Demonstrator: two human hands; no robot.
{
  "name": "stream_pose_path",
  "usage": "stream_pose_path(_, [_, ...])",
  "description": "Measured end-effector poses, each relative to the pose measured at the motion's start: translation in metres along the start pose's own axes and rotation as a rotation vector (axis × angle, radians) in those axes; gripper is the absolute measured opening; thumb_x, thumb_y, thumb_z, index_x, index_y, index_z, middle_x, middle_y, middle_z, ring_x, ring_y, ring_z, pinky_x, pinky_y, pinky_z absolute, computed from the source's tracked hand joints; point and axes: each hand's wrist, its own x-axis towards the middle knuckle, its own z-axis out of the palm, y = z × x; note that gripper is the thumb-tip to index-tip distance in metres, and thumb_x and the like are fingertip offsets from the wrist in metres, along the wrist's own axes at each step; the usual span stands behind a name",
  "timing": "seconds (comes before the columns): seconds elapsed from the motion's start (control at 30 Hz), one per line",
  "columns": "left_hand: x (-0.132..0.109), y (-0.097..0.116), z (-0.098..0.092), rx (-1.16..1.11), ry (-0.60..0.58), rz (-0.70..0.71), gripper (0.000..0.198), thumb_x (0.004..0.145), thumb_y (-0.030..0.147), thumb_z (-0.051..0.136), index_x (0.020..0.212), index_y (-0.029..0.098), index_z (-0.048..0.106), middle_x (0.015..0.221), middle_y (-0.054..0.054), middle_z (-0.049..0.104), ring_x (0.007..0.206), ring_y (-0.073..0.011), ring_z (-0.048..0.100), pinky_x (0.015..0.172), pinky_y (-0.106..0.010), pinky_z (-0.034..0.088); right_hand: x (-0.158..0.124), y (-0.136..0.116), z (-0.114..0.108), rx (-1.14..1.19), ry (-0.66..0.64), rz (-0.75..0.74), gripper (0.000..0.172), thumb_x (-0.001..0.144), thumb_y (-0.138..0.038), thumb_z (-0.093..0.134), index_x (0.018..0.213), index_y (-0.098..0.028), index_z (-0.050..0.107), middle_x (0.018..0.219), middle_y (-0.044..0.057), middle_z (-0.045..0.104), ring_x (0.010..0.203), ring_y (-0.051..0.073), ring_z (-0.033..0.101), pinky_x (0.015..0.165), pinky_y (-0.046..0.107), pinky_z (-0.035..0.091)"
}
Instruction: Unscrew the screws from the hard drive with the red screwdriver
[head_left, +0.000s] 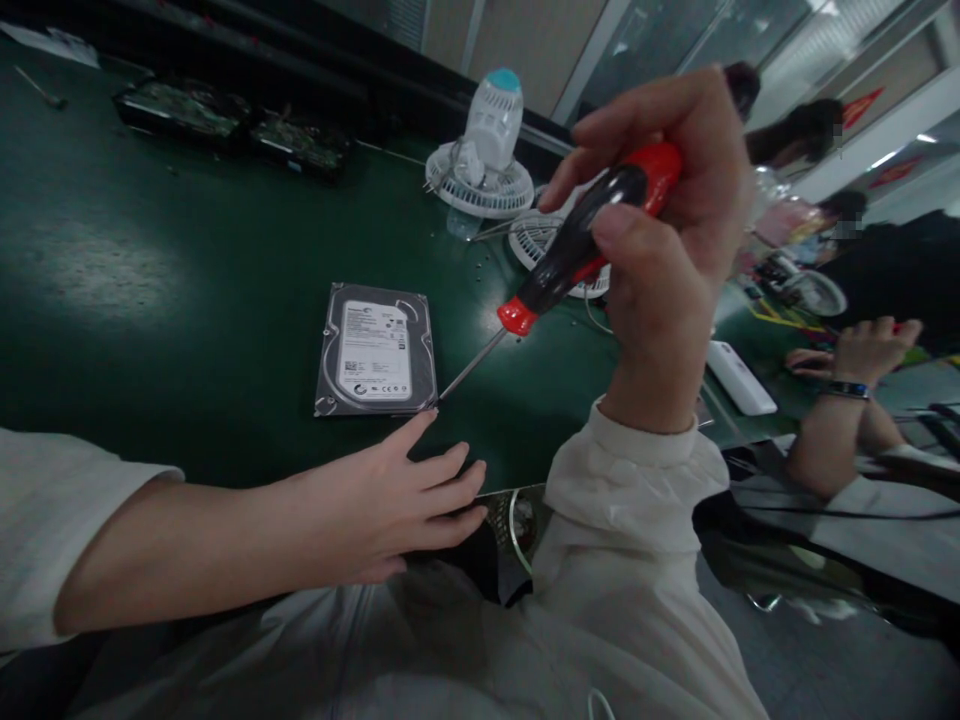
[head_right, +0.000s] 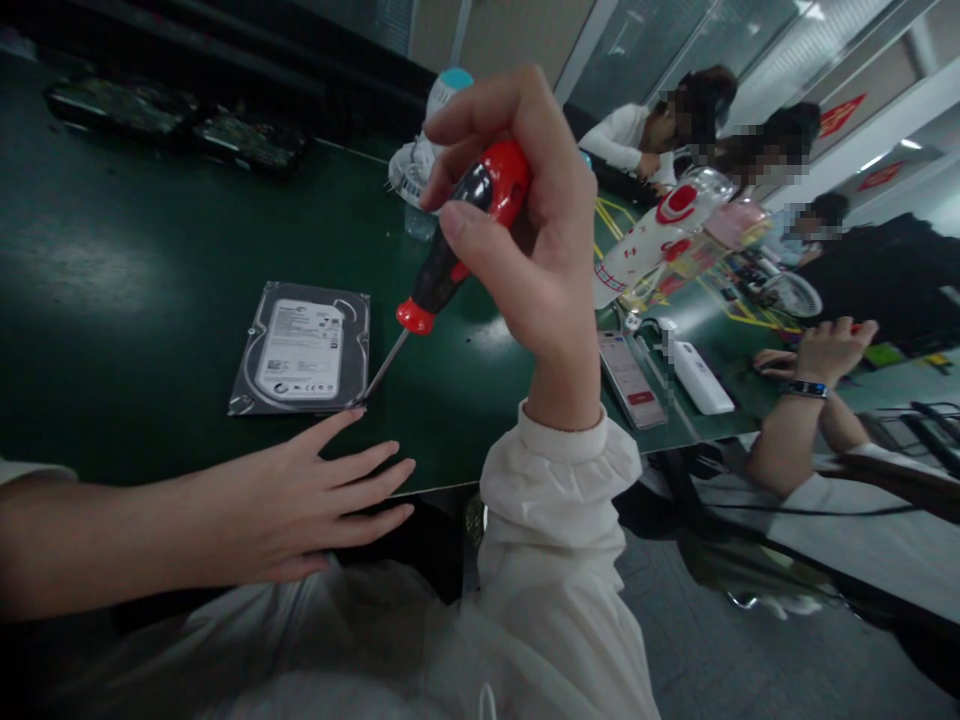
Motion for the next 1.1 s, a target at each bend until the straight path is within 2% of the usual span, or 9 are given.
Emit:
stream_pose_path(0.1, [0.0003,0.0002,0.0005,0.004,0.002,0.004,0.083,0.073,0.066,0.078,0.145,0.032,0.054,0.151,-0.008,0.055,0.135,-0.0312,0.048,0.11,-0.063,0.042,0.0004,-0.0006,-0.0003,-0.057,0.01,-0.025,0.021,0.081,-0.039,0.073,0.099,-0.028,0.069,0.099,0.002,0.064,0.084,0.015,0.065,0.08,0.033,0.054])
stream_pose_path(0.17, [0.0003,0.0001,0.0009,0.007,0.001,0.004,0.084,0.073,0.066,0.079,0.145,0.032,0.053,0.151,-0.008,0.055,0.135,-0.0313,0.048,0.11,-0.064,0.042,0.0012,0.0017,-0.0007,-0.028,-0.003,-0.073,0.026,0.079,-0.037,0.075,0.101,-0.025,0.069,0.098,0.002,0.063,0.085,0.013,0.063,0.08,0.031,0.052])
stream_pose_path(0.27, [0.0003,-0.0001,0.0008,0.02,0.0,0.005,0.084,0.074,0.066,0.078,0.146,0.031,0.052,0.151,-0.008,0.055,0.136,-0.0313,0.048,0.11,-0.063,0.042,0.0019,0.0061,-0.0014,0.04,-0.007,-0.1,0.038,0.075,-0.044,0.075,0.104,-0.019,0.069,0.099,0.002,0.059,0.088,0.013,0.062,0.08,0.029,0.05])
stream_pose_path(0.33, [0.0005,-0.0002,0.0001,0.03,-0.001,0.009,0.083,0.075,0.066,0.077,0.147,0.031,0.052,0.152,-0.007,0.054,0.135,-0.0309,0.047,0.11,-0.062,0.042,0.0017,0.0072,-0.0018,0.048,-0.005,-0.095,0.038,0.076,-0.042,0.075,0.103,-0.017,0.068,0.095,0.001,0.057,0.084,0.011,0.062,0.076,0.027,0.048])
stream_pose_path(0.47, [0.0008,0.0,-0.0017,0.048,-0.012,0.011,0.084,0.075,0.066,0.076,0.148,0.032,0.051,0.152,-0.007,0.053,0.135,-0.0302,0.047,0.109,-0.06,0.044,0.0009,0.0062,-0.0024,0.016,-0.012,-0.075,0.027,0.077,-0.03,0.077,0.099,-0.019,0.067,0.092,-0.001,0.058,0.08,0.008,0.061,0.074,0.025,0.046])
stream_pose_path(0.73, [0.0033,-0.0012,-0.0044,0.053,-0.021,0.006,0.082,0.076,0.064,0.076,0.147,0.032,0.051,0.152,-0.006,0.052,0.133,-0.0296,0.047,0.11,-0.058,0.043,-0.0011,0.0067,-0.0055,0.071,-0.014,-0.06,0.039,0.068,-0.038,0.079,0.102,-0.022,0.07,0.096,-0.001,0.058,0.083,0.01,0.062,0.076,0.027,0.052])
stream_pose_path(0.93, [0.0054,-0.0013,-0.007,0.043,-0.02,0.002,0.081,0.075,0.062,0.078,0.145,0.031,0.053,0.149,-0.005,0.055,0.13,-0.0295,0.049,0.107,-0.057,0.046,-0.0028,0.004,-0.008,0.06,-0.026,-0.052,0.037,0.071,-0.043,0.076,0.105,-0.027,0.072,0.098,0.001,0.059,0.082,0.012,0.063,0.076,0.029,0.054])
stream_pose_path(1.1, [0.0051,-0.0016,-0.0048,0.024,0.012,-0.011,0.081,0.074,0.058,0.08,0.145,0.029,0.054,0.148,-0.007,0.055,0.13,-0.03,0.05,0.108,-0.055,0.045,-0.0024,0.0073,-0.0022,0.121,0.043,-0.113,0.04,0.073,-0.053,0.073,0.102,-0.025,0.073,0.094,0.003,0.058,0.077,0.015,0.061,0.072,0.034,0.051])
